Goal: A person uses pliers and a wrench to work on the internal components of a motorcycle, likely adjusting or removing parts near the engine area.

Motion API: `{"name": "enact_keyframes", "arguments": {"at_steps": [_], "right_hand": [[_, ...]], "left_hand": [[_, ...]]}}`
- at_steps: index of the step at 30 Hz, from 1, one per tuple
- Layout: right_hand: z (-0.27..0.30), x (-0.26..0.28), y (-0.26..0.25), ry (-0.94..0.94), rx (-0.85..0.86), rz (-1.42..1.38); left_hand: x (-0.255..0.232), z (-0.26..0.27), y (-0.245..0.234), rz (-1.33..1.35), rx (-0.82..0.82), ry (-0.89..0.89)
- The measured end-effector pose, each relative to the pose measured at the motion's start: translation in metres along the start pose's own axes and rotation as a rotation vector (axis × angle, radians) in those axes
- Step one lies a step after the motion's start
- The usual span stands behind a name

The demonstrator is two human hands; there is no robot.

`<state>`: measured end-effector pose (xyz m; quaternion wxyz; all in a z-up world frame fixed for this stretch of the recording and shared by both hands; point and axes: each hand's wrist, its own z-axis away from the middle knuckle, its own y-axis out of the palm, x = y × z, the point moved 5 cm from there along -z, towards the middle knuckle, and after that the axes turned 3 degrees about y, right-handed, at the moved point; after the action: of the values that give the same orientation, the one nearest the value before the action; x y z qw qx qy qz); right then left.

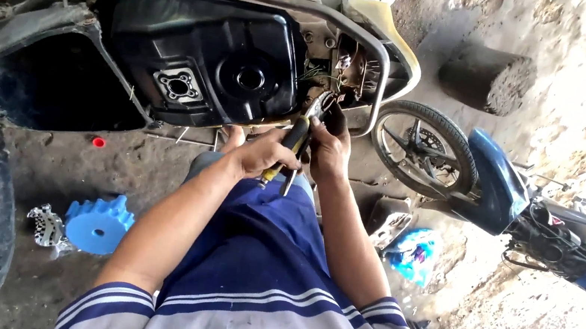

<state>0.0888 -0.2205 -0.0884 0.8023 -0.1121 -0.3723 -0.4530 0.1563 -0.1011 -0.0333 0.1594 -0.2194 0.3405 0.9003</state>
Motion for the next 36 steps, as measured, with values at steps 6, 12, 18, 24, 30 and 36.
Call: {"name": "enact_keyframes", "arguments": {"at_steps": [6,12,18,24,30,36], "right_hand": [[-0.006,-0.004,-0.004,0.021,-0.018,0.01],[-0.009,-0.006,-0.008,0.043,-0.039,-0.006],[-0.009,-0.008,-0.006,0.041,-0.055,-0.019],[-0.004,-0.009,0.003,0.16,-0.063,-0.02],[0.02,-0.032,0.012,0.122,-0.136,0.254],[0.063,0.0,0.051,0.386,0.244,-0.538]], "left_hand": [[0.0,-0.008,-0.013,-0.218,0.002,-0.063],[0.01,-0.007,-0.018,-0.1,-0.02,-0.143],[0.015,-0.002,-0.027,-0.068,-0.041,-0.19],[0.065,-0.008,-0.03,-0.729,0.045,-0.08],[0.072,0.04,-0.034,-0.387,-0.031,-0.061],[0.079,0.11,-0.076,0.147,-0.17,0.476]]}}
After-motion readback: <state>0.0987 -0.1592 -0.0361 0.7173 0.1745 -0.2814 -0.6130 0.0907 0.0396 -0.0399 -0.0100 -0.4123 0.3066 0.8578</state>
